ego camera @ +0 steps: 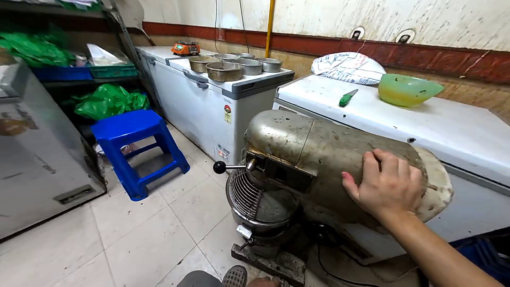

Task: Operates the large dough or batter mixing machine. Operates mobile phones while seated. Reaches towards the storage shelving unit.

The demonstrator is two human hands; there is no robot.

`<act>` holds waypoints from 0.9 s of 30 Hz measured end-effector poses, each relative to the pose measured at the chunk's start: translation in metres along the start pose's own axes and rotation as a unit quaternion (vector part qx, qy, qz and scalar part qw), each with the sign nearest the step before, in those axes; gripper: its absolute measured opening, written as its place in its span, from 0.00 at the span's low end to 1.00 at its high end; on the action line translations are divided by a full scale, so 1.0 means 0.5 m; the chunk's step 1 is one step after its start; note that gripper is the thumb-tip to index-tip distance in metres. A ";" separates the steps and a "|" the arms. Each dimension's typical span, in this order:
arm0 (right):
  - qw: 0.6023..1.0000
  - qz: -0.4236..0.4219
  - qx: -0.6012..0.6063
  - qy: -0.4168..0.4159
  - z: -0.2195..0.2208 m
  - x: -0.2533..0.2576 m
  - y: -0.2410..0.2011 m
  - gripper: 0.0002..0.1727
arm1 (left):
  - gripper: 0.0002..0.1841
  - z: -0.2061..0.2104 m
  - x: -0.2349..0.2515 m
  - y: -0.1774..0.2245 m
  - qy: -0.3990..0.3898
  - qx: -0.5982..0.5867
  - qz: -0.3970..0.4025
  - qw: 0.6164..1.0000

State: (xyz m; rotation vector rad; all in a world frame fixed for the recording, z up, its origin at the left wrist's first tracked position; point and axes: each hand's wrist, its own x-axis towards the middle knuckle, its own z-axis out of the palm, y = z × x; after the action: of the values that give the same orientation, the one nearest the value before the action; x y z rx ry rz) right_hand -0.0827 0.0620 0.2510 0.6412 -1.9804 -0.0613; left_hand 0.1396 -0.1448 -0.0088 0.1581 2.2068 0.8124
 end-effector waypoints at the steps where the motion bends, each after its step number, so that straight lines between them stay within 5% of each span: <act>1: 1.000 0.000 0.001 0.003 0.001 0.000 0.000 0.45 | 0.37 -0.001 -0.001 0.001 -0.002 0.000 -0.001 1.000; 27: 1.000 -0.001 0.007 -0.004 -0.004 0.001 -0.001 0.43 | 0.36 -0.002 0.006 -0.002 -0.010 -0.002 -0.007 1.000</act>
State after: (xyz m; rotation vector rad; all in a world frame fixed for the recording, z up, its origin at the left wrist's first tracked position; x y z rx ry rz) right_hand -0.0811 0.0615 0.2523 0.6529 -1.9892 -0.0508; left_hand 0.1370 -0.1454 -0.0107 0.1475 2.1855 0.8048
